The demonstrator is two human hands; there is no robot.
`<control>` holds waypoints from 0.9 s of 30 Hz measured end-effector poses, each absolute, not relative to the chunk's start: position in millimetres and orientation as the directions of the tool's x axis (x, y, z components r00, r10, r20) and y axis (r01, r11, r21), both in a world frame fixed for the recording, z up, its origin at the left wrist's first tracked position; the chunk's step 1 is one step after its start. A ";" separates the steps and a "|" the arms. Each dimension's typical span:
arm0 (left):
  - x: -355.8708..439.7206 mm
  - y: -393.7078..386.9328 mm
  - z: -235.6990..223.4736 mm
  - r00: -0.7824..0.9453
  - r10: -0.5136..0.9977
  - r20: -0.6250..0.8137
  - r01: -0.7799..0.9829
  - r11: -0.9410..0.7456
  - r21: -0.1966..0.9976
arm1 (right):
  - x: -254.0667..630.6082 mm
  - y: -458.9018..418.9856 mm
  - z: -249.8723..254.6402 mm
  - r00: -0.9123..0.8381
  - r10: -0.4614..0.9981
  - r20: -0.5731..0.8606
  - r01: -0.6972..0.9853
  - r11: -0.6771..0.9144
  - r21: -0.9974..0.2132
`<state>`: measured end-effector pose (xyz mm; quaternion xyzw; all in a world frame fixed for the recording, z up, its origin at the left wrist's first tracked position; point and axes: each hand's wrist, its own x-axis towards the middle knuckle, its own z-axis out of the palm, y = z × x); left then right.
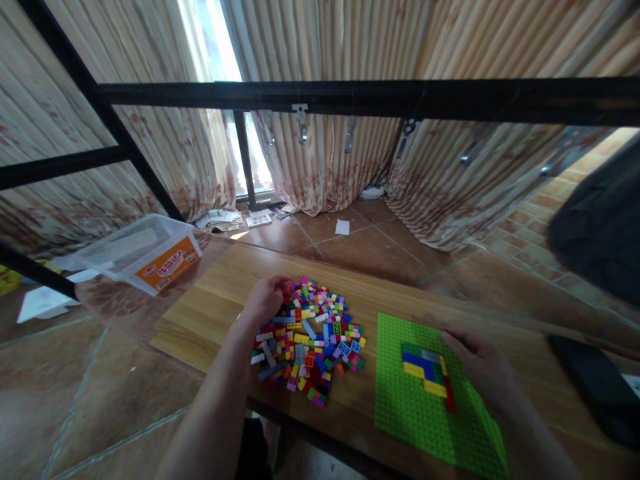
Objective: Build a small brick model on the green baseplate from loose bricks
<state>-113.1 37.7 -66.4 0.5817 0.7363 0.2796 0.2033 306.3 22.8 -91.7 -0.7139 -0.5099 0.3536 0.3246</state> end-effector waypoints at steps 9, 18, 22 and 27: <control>-91.4 48.9 -67.4 -0.121 0.985 0.122 0.840 0.037 0.542 | 305.4 23.2 -93.7 0.233 0.966 -0.115 0.534 -0.226 -0.815; -69.9 55.4 -69.8 -0.071 0.996 0.060 0.900 0.038 0.435 | 307.4 24.0 -93.7 0.209 0.978 -0.018 0.622 -0.147 -0.769; -63.8 57.0 -68.4 -0.099 0.992 0.077 0.897 0.056 0.438 | 308.3 24.4 -94.7 0.202 0.979 -0.008 0.663 -0.142 -0.735; -61.0 57.9 -65.0 -0.128 0.989 0.071 0.872 0.078 0.483 | 308.6 23.1 -95.5 0.162 0.987 -0.022 0.663 -0.125 -0.738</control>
